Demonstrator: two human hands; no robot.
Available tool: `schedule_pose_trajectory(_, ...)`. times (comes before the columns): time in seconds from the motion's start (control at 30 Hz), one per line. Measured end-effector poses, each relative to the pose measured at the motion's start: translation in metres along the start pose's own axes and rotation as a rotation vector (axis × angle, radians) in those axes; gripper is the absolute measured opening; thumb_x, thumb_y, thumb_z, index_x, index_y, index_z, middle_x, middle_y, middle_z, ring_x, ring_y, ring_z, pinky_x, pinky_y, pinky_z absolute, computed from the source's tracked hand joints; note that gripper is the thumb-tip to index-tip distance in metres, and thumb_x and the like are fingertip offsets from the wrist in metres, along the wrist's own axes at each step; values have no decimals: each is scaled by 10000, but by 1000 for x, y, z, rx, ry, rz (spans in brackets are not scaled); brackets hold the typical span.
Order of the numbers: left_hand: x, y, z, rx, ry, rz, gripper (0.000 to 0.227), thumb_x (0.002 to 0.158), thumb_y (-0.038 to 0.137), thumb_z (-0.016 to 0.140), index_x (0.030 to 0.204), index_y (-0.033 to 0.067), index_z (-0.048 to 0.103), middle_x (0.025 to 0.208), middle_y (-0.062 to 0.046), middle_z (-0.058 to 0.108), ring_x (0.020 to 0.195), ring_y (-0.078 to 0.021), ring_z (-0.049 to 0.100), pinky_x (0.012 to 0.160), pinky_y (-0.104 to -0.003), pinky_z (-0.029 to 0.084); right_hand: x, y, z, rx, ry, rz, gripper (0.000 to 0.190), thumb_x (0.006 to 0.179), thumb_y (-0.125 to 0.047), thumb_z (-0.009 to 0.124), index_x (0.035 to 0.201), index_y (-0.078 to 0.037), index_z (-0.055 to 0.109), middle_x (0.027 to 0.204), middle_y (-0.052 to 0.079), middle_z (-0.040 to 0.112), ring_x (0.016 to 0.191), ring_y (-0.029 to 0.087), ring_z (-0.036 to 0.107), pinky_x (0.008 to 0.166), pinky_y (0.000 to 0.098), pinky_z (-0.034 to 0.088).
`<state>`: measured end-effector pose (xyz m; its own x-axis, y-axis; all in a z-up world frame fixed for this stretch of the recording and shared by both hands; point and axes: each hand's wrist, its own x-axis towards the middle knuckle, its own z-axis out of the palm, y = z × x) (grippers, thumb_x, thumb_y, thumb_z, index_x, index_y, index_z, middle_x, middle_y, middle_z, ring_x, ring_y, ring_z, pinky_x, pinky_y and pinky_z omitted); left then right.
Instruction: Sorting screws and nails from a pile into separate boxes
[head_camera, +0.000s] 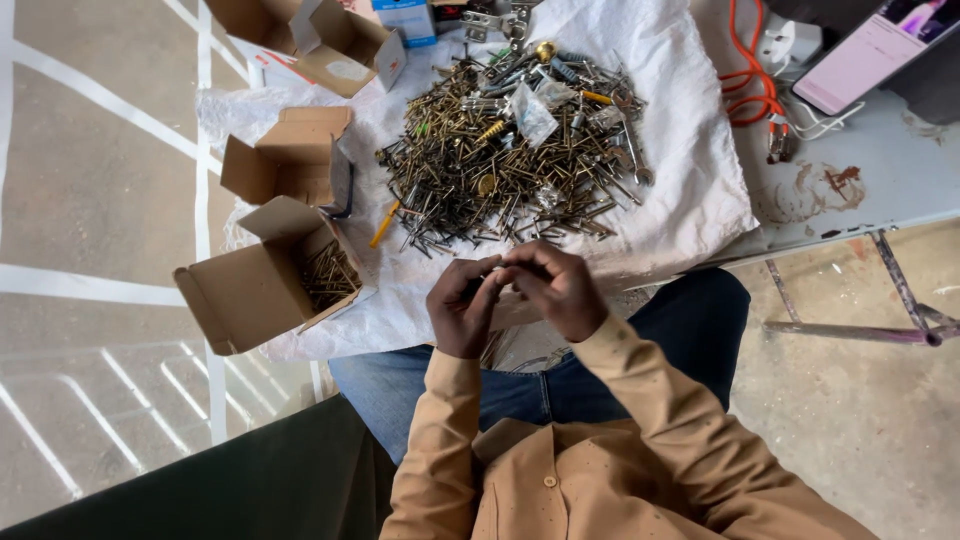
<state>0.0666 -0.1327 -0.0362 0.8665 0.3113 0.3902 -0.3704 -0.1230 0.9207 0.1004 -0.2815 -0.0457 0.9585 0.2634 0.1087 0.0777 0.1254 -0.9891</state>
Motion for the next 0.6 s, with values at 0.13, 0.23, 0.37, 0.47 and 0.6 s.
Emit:
schedule_pose_trajectory(0.13,-4,-17,-8,-76,21,-60,88,920,78,804,981,14,802,773,-110,734,627,-118,666,551,-263,532,-6,-6,18,38,40,14,117,948,-38,732,1034,39,709,757,167,730,623,143,674,552,264,599)
schedule_pose_trajectory(0.23,-5,-19,-9,-156,30,-110,103,924,90,798,991,11,792,814,-118,747,639,-113,666,557,-260,539,-8,-13,22,38,76,53,110,948,-52,742,1021,31,737,760,158,746,640,137,680,568,255,599)
schedule_pose_trajectory(0.37,-3,-18,-12,-240,3,-138,121,909,54,797,997,-29,781,835,-115,708,639,-122,653,564,-262,545,-4,-29,20,-68,53,6,119,937,-77,773,1005,20,763,730,160,745,634,138,689,560,263,596)
schedule_pose_trajectory(0.47,-3,-21,-12,-287,5,-173,117,930,52,766,992,-47,756,846,-117,683,623,-122,634,567,-261,544,-1,-39,20,-152,19,-47,114,946,-100,770,998,1,777,743,156,753,658,144,701,568,278,593)
schedule_pose_trajectory(0.6,-9,-33,-11,-410,66,-205,100,1010,69,667,993,-29,678,889,-123,629,605,-147,633,584,-281,541,7,-45,9,-393,43,-180,100,953,-128,770,959,-33,801,755,184,750,637,270,734,516,352,570)
